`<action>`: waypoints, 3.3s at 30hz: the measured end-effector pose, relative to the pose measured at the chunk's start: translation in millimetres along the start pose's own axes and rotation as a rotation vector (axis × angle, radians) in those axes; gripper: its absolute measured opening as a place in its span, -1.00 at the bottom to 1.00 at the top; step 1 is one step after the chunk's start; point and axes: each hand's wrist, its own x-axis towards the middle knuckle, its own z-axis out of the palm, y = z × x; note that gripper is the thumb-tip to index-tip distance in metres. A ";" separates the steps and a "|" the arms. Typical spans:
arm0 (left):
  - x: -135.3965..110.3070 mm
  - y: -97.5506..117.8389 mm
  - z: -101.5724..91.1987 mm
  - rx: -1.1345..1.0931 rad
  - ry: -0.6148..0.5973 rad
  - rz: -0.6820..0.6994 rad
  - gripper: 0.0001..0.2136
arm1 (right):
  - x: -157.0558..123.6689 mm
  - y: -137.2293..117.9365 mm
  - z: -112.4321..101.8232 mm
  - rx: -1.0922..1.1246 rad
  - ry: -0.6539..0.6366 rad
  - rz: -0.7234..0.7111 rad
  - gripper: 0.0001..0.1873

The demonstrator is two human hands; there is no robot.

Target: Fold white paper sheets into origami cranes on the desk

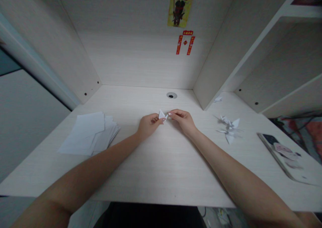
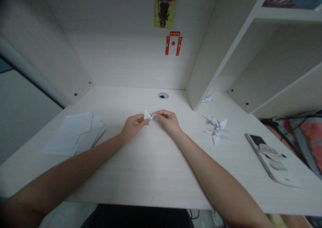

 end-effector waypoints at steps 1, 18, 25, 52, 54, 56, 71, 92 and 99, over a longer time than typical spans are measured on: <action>0.0 -0.2 0.1 0.004 0.001 -0.001 -0.74 | -0.3 0.3 0.4 -0.020 0.008 -0.015 -0.80; 0.0 -2.7 0.8 -0.024 0.013 -0.028 -0.72 | -1.5 -6.2 0.0 -0.202 0.083 -0.107 -0.77; 1.2 -3.5 -0.2 -0.054 0.019 -0.054 -0.73 | 1.5 -0.1 -4.1 -0.116 0.044 -0.021 -0.72; 3.1 -10.1 2.1 -0.189 -0.059 -0.078 -0.75 | -8.7 1.9 13.4 -0.129 -0.114 -0.037 -0.64; 2.9 -10.5 2.6 -0.193 -0.061 -0.076 -0.75 | -8.9 1.8 13.6 -0.117 -0.100 -0.046 -0.66; 2.9 -10.0 2.8 -0.191 -0.058 -0.072 -0.75 | -9.0 1.6 14.0 -0.113 -0.084 -0.057 -0.68; 1.9 -2.9 3.5 -0.243 0.009 -0.069 -0.66 | -8.6 5.0 16.1 -0.007 -0.118 0.017 -0.63; 7.1 -7.2 -1.7 -0.220 0.187 -0.034 -0.82 | -9.9 8.2 16.1 -0.194 -0.167 -0.005 -0.65; 6.3 -6.6 -2.0 -0.196 0.196 -0.062 -0.82 | -11.1 8.1 16.7 -0.222 -0.173 -0.021 -0.64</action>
